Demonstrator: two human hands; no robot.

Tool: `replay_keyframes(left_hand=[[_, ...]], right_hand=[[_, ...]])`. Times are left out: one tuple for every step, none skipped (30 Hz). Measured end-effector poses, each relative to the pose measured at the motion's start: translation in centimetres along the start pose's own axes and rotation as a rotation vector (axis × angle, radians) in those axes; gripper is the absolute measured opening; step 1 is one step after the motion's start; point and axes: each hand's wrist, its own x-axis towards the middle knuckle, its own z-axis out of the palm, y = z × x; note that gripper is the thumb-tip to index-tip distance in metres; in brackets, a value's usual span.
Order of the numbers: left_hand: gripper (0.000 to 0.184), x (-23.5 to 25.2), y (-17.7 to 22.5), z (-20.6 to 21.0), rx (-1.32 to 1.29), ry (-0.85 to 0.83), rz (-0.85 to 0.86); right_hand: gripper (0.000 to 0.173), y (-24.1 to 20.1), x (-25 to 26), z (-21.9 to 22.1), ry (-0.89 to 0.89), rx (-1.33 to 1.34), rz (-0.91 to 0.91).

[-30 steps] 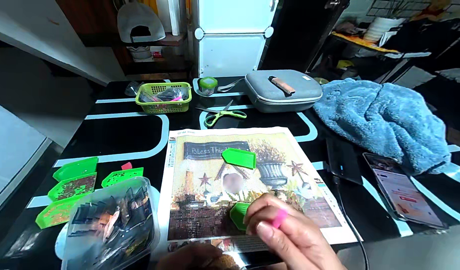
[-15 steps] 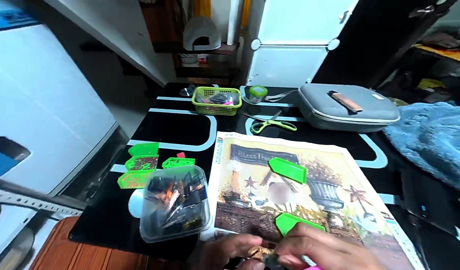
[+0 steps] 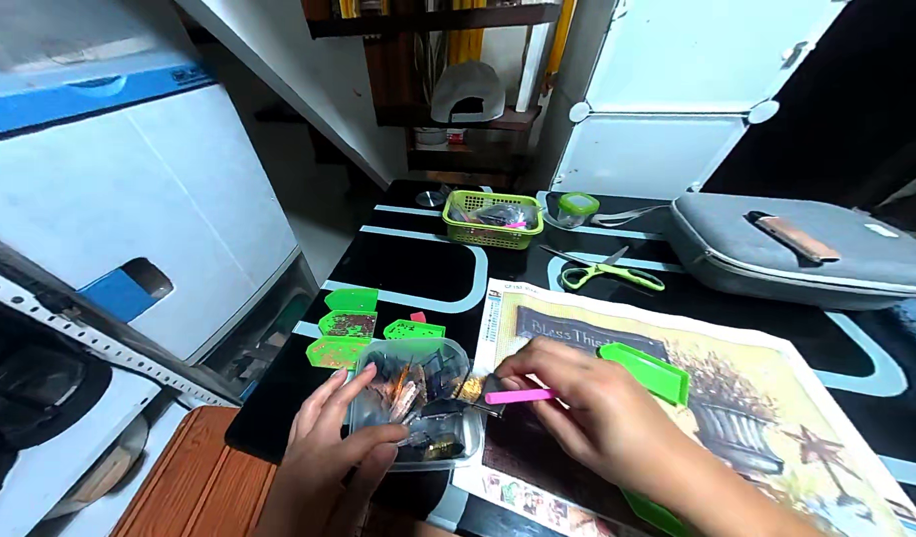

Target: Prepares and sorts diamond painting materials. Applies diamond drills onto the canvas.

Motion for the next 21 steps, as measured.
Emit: replay_keyframes(left_hand=[[0.040,0.0,-0.5,0.3,0.017,0.008,0.012],[0.043,-0.1,-0.9,0.4,0.035,0.018,0.019],[0.044,-0.1,-1.1,0.4,0.043,0.023,0.019],[0.045,-0.1,-1.3,0.4,0.043,0.029,0.019],[0.045,-0.1,-1.5,0.3,0.042,0.035,0.013],[0.045,-0.1,-1.6,0.3,0.043,0.041,0.007],[0.045,-0.1,-1.7,0.3,0.045,0.046,0.000],[0.045,-0.1,-1.8,0.4,0.048,0.049,-0.009],[0.046,-0.1,-1.9,0.5,0.049,0.054,-0.022],[0.045,-0.2,-2.0,0.5,0.046,0.062,-0.035],[0.045,-0.2,-2.1,0.6,0.036,0.067,-0.048],[0.045,-0.2,-2.2,0.6,0.024,0.071,-0.057],[0.045,-0.2,-2.2,0.6,0.014,0.073,-0.068],[0.045,-0.2,-2.2,0.6,0.007,0.076,-0.078],[0.045,-0.2,-2.3,0.6,-0.001,0.075,-0.087],[0.044,-0.2,-2.3,0.6,-0.010,0.073,-0.094],[0.044,-0.2,-2.3,0.6,-0.020,0.072,-0.098],[0.044,-0.2,-2.3,0.7,-0.028,0.072,-0.100],[0.044,-0.2,-2.3,0.7,-0.033,0.073,-0.100],[0.044,-0.2,-2.3,0.7,-0.040,0.075,-0.100],[0.044,-0.2,-2.3,0.7,-0.049,0.075,-0.104]], right_hand=[[0.022,0.1,0.2,0.4,-0.002,0.007,0.001],[0.022,0.1,0.3,0.8,-0.004,0.013,-0.003],[0.022,0.2,0.3,1.1,-0.008,0.019,-0.007],[0.022,0.2,0.4,1.4,-0.010,0.022,-0.011],[0.022,0.2,0.4,1.7,-0.012,0.027,-0.014],[0.022,0.2,0.4,1.9,-0.009,0.040,-0.016],[0.022,0.1,0.5,2.2,-0.007,0.052,-0.015],[0.022,0.1,0.5,2.4,-0.006,0.057,-0.013],[0.023,0.0,0.6,2.6,-0.005,0.062,-0.014],[0.022,-0.2,0.7,2.7,-0.005,0.067,-0.015],[0.022,-0.3,0.9,2.9,-0.004,0.073,-0.016],[0.022,-0.4,1.1,3.0,-0.001,0.074,-0.018],[0.022,-0.6,1.2,3.1,-0.001,0.075,-0.021],[0.022,-0.6,1.4,3.1,0.001,0.079,-0.027],[0.022,-0.7,1.6,3.2,0.005,0.083,-0.033],[0.023,-0.7,1.7,3.3,0.005,0.086,-0.037],[0.023,-0.8,1.8,3.4,0.006,0.085,-0.040],[0.023,-0.8,2.0,3.5,0.006,0.081,-0.043],[0.023,-0.9,2.1,3.6,0.005,0.079,-0.046],[0.022,-0.9,2.2,3.7,0.000,0.081,-0.052],[0.022,-0.9,2.3,3.8,-0.008,0.084,-0.061]])
